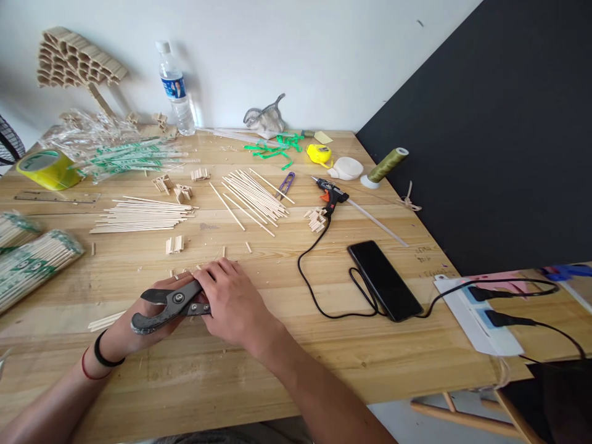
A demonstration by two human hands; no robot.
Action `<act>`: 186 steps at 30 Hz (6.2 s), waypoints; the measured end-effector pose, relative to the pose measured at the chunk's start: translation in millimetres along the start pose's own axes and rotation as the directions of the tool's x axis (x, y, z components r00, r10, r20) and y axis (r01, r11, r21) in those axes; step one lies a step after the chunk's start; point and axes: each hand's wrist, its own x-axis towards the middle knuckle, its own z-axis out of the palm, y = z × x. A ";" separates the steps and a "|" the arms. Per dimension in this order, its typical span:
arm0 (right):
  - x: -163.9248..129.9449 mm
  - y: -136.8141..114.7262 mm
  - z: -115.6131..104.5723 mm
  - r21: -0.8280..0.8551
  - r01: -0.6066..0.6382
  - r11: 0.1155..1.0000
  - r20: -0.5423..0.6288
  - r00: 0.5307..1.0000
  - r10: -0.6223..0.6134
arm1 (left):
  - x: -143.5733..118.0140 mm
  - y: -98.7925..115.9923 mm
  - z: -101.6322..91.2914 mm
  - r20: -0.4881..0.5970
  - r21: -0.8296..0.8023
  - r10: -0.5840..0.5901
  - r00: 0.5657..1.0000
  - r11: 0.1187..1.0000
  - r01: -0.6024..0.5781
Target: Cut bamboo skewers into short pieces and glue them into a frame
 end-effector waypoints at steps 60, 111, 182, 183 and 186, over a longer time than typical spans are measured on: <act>-0.7 0.3 -1.1 0.013 0.000 1.000 0.011 1.000 0.000 | -1.4 -0.9 -0.1 0.005 -0.002 -0.014 1.000 1.000 0.014; -1.5 -0.2 -1.8 -0.001 -0.006 1.000 0.029 1.000 0.006 | 0.0 -0.7 0.9 0.007 0.002 0.013 1.000 1.000 -0.013; -1.2 1.1 -1.1 -0.015 -0.007 1.000 0.013 1.000 0.007 | 0.4 3.5 -2.5 0.013 0.034 -0.008 1.000 0.999 0.008; -1.2 1.1 -1.0 -0.014 -0.005 1.000 0.013 1.000 0.006 | 0.8 4.1 -2.8 0.017 0.031 -0.020 1.000 0.999 0.019; -1.2 1.0 -0.6 -0.010 -0.006 1.000 0.013 1.000 0.006 | 1.6 4.9 -3.0 0.019 0.028 -0.033 0.999 0.999 0.033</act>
